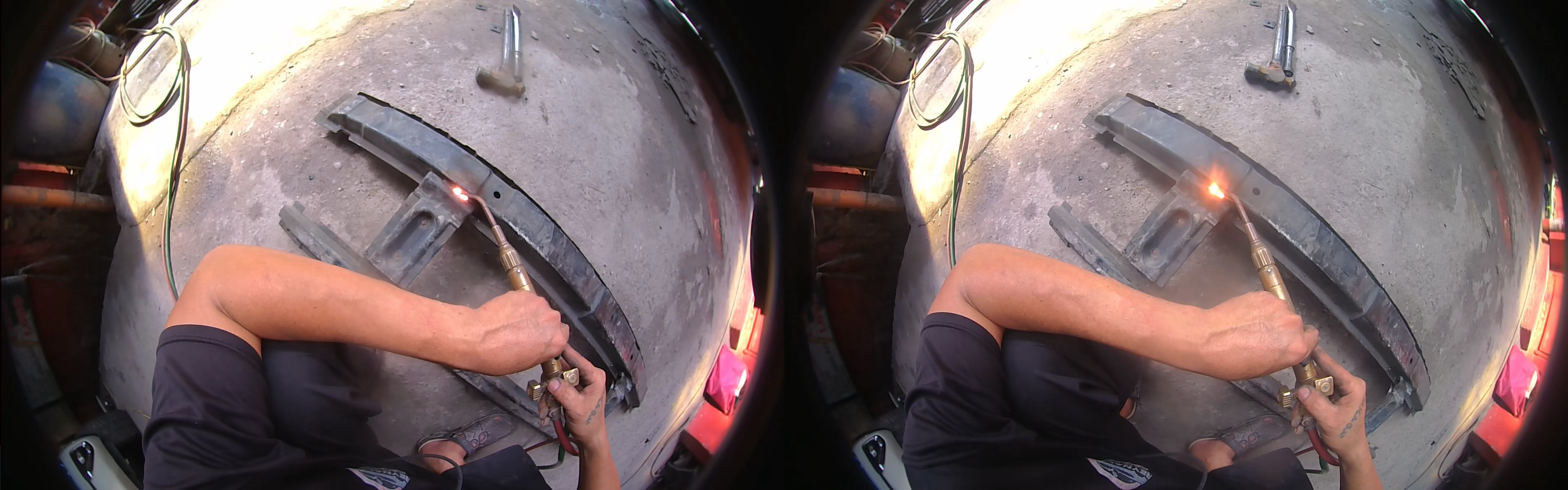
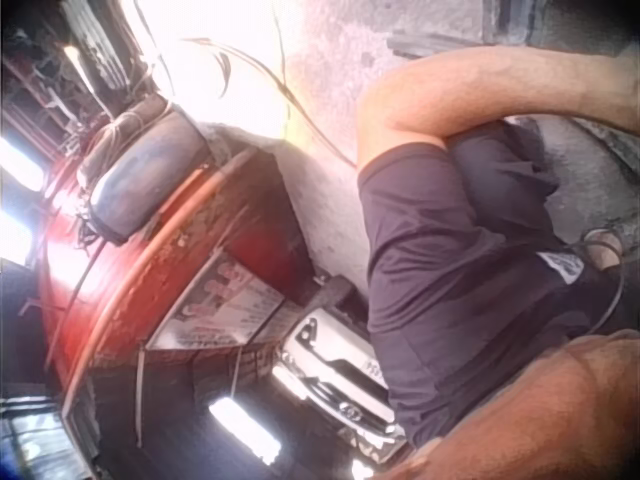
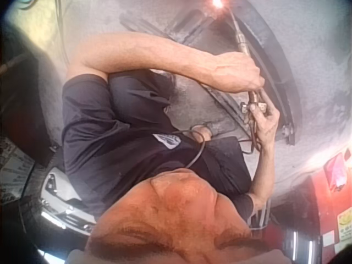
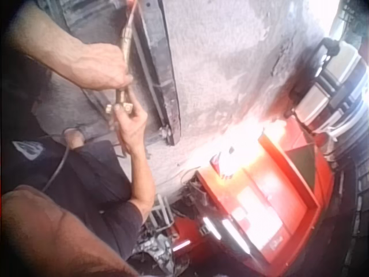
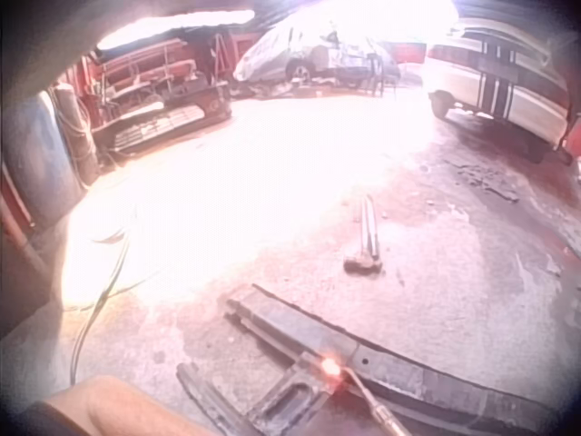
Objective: The person uses a welding torch to join sections of a curved metal frame lying on the floor. They repeatedly apply the torch to specific seams, producing sparks and molten metal, and reposition the torch along the frame as they work.
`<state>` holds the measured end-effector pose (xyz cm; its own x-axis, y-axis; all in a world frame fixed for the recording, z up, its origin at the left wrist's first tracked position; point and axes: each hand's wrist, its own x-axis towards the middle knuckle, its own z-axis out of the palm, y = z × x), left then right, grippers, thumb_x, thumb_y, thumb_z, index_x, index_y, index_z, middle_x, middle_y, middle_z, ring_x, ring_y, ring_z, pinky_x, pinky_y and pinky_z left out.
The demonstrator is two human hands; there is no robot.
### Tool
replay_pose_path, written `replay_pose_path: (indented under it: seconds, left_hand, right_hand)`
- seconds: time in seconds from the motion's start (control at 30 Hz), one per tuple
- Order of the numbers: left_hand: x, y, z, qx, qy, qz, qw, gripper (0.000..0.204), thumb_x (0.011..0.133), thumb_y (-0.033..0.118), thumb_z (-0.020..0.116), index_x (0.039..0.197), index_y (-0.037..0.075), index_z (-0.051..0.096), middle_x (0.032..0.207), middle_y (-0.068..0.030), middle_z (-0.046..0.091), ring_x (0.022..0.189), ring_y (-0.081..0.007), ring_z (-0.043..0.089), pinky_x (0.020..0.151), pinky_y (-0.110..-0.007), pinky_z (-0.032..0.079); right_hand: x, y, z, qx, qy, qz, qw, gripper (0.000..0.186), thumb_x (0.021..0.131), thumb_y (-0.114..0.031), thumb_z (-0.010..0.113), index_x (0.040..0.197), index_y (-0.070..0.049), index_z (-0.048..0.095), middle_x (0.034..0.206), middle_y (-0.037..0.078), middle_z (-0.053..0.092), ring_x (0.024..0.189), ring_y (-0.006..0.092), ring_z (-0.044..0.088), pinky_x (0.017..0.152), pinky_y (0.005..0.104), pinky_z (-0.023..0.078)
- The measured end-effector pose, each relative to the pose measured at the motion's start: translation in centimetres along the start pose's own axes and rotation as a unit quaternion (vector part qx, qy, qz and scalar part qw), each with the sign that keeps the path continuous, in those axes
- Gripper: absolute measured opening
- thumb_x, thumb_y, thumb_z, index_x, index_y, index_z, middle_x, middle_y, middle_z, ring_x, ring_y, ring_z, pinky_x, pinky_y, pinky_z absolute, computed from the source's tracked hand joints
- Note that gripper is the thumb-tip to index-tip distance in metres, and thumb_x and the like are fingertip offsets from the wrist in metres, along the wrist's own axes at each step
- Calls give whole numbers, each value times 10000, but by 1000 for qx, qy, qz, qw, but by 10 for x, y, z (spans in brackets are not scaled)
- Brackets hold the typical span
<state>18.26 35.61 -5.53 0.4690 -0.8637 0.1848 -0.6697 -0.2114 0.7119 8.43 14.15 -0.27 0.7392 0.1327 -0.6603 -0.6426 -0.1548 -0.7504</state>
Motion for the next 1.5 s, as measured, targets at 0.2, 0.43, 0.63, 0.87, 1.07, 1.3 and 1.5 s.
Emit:
replay_pose_path:
  seconds: [0.2,0.43,0.63,0.87,1.07,1.3,1.5]
  left_hand:
    - [0,-1,1,-1,-2,-3,1000,171,758,89,690,846,-50,643,639,-204,669,656,-375,728,566,-454,579]
    - [0,0,0,4,-4,0,1000,167,759,88,688,842,-49,642,639,-205,668,656,-377,726,566,-456,578]
    - [0,-1,0,0,-9,-3,1000,164,754,84,684,842,-47,640,644,-206,668,656,-380,724,561,-455,574]
    - [-1,-1,0,3,-12,2,1000,169,745,83,685,844,-47,638,647,-209,668,655,-381,723,567,-456,572]
    - [-1,0,-1,4,-13,4,1000,176,743,87,689,847,-46,638,646,-206,667,657,-380,724,569,-455,573]
    - [0,0,0,5,-22,0,1000,181,744,93,692,850,-46,641,642,-203,667,656,-377,725,570,-455,576]
    - [-1,-1,1,0,-22,-6,1000,176,756,97,685,855,-44,647,643,-203,670,658,-374,727,568,-455,576]
  right_hand:
    - [2,4,-1,-12,6,-9,1000,622,890,-75,689,1447,118,491,821,138,708,609,156,674,561,275,521]
    - [1,2,1,16,1,-4,1000,637,909,-113,734,1448,119,487,812,136,706,599,157,674,530,264,516]
    - [0,2,1,16,1,-5,1000,652,907,-109,758,1452,115,481,809,131,704,588,159,668,512,262,515]
    - [1,1,3,21,-2,-1,1000,641,907,-105,758,1446,116,490,814,134,710,581,150,658,504,261,501]
    - [1,0,5,11,4,-4,1000,634,905,-102,754,1432,136,494,821,143,717,593,144,660,517,259,505]
    - [0,-1,5,9,-1,2,1000,634,902,-90,750,1431,143,490,834,142,718,607,140,660,534,260,508]
    - [0,0,6,19,7,5,1000,620,900,-61,726,1437,138,487,846,146,715,610,143,661,540,266,513]
